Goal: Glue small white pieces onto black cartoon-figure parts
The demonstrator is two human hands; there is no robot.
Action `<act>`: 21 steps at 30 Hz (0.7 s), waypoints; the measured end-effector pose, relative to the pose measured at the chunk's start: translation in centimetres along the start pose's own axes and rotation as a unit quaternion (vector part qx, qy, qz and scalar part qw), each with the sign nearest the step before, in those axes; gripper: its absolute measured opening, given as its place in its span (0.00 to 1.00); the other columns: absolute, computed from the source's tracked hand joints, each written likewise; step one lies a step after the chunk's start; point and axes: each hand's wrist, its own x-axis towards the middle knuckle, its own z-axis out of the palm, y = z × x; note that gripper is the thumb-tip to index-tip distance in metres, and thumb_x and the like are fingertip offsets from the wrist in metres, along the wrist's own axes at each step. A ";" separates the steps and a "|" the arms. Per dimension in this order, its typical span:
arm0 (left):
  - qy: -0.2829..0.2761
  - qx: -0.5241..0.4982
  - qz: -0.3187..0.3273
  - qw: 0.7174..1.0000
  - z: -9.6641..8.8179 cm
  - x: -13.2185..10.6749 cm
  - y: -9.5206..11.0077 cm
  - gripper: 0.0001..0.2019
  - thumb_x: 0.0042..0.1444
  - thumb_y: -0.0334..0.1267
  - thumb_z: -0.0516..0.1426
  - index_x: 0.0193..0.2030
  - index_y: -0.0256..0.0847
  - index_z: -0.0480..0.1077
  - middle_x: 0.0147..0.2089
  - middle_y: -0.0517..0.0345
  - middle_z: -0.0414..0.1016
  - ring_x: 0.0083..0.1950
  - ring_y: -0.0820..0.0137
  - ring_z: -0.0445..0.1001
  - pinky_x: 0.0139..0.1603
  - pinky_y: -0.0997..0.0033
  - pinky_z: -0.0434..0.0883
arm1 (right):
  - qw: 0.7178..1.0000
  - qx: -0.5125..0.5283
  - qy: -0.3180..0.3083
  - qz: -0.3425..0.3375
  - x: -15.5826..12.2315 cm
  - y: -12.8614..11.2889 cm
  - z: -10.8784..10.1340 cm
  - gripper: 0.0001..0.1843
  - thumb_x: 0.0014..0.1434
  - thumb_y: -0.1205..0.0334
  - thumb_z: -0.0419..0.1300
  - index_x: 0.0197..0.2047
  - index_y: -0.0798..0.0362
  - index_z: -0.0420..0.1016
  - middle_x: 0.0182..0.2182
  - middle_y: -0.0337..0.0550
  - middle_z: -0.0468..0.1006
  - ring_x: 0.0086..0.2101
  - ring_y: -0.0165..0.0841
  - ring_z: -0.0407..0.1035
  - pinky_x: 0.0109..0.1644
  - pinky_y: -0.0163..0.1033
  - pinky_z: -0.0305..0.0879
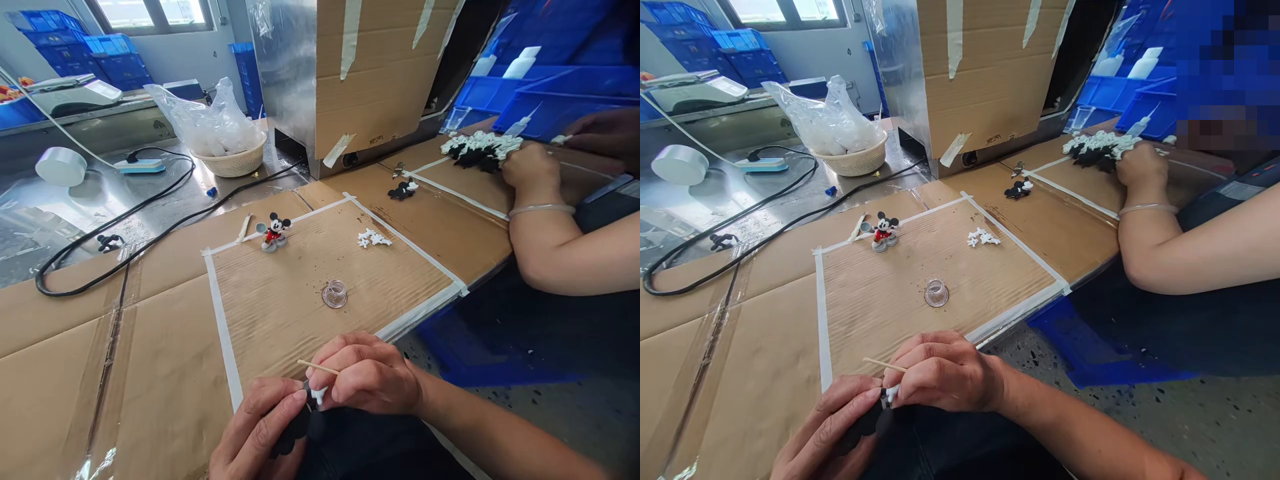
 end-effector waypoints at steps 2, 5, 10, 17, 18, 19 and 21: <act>0.008 -0.001 0.008 1.000 0.2 -0.2 -0.2 0.15 0.56 0.21 0.59 0.50 0.30 0.74 0.43 0.48 0.75 0.43 0.68 0.76 0.37 0.74 0.77 | 1.000 0.003 -0.006 0.001 0.1 0.0 -0.1 0.13 0.55 0.78 0.67 0.41 0.59 0.69 0.37 0.50 0.81 0.41 0.33 0.77 0.47 0.36 0.78; 0.005 0.000 0.012 1.000 0.2 -0.2 -0.4 0.16 0.55 0.19 0.59 0.50 0.29 0.74 0.43 0.48 0.74 0.43 0.69 0.76 0.37 0.74 0.77 | 1.000 0.004 -0.011 -0.005 0.1 0.0 -0.2 0.14 0.55 0.78 0.67 0.41 0.58 0.69 0.37 0.51 0.81 0.40 0.33 0.77 0.47 0.37 0.78; 0.004 -0.007 0.006 1.000 0.1 0.0 -0.2 0.17 0.53 0.20 0.61 0.50 0.29 0.74 0.43 0.49 0.75 0.43 0.69 0.76 0.37 0.74 0.77 | 1.000 0.015 -0.009 -0.006 0.5 -0.1 -0.3 0.09 0.59 0.76 0.64 0.40 0.58 0.69 0.35 0.51 0.81 0.38 0.33 0.77 0.45 0.36 0.79; 0.011 -0.010 0.015 1.000 0.2 -0.3 -0.6 0.14 0.57 0.23 0.59 0.50 0.30 0.73 0.43 0.48 0.76 0.44 0.68 0.77 0.38 0.73 0.78 | 0.999 0.034 -0.012 0.005 0.7 -0.2 0.0 0.04 0.64 0.74 0.59 0.38 0.59 0.69 0.32 0.52 0.80 0.36 0.31 0.75 0.42 0.36 0.78; 0.012 -0.011 0.017 1.000 0.2 -0.3 -0.6 0.14 0.57 0.24 0.59 0.50 0.30 0.73 0.43 0.47 0.76 0.44 0.68 0.77 0.38 0.73 0.78 | 0.999 0.036 -0.012 0.007 0.7 -0.2 0.0 0.03 0.64 0.74 0.59 0.38 0.59 0.69 0.32 0.51 0.80 0.36 0.31 0.75 0.42 0.36 0.78; 0.014 -0.011 0.018 1.000 0.2 -0.3 -0.6 0.14 0.58 0.24 0.59 0.50 0.30 0.73 0.43 0.47 0.76 0.44 0.68 0.77 0.38 0.73 0.78 | 0.999 0.039 -0.012 0.010 0.7 -0.1 0.1 0.03 0.64 0.74 0.58 0.38 0.59 0.69 0.32 0.51 0.80 0.36 0.31 0.75 0.42 0.35 0.77; 0.018 -0.013 0.015 1.000 0.1 -0.3 -0.5 0.14 0.57 0.24 0.60 0.50 0.30 0.73 0.43 0.47 0.76 0.44 0.67 0.77 0.37 0.72 0.78 | 0.999 0.040 -0.008 0.013 0.7 -0.2 0.1 0.03 0.65 0.74 0.58 0.38 0.59 0.69 0.32 0.51 0.80 0.36 0.31 0.75 0.42 0.35 0.77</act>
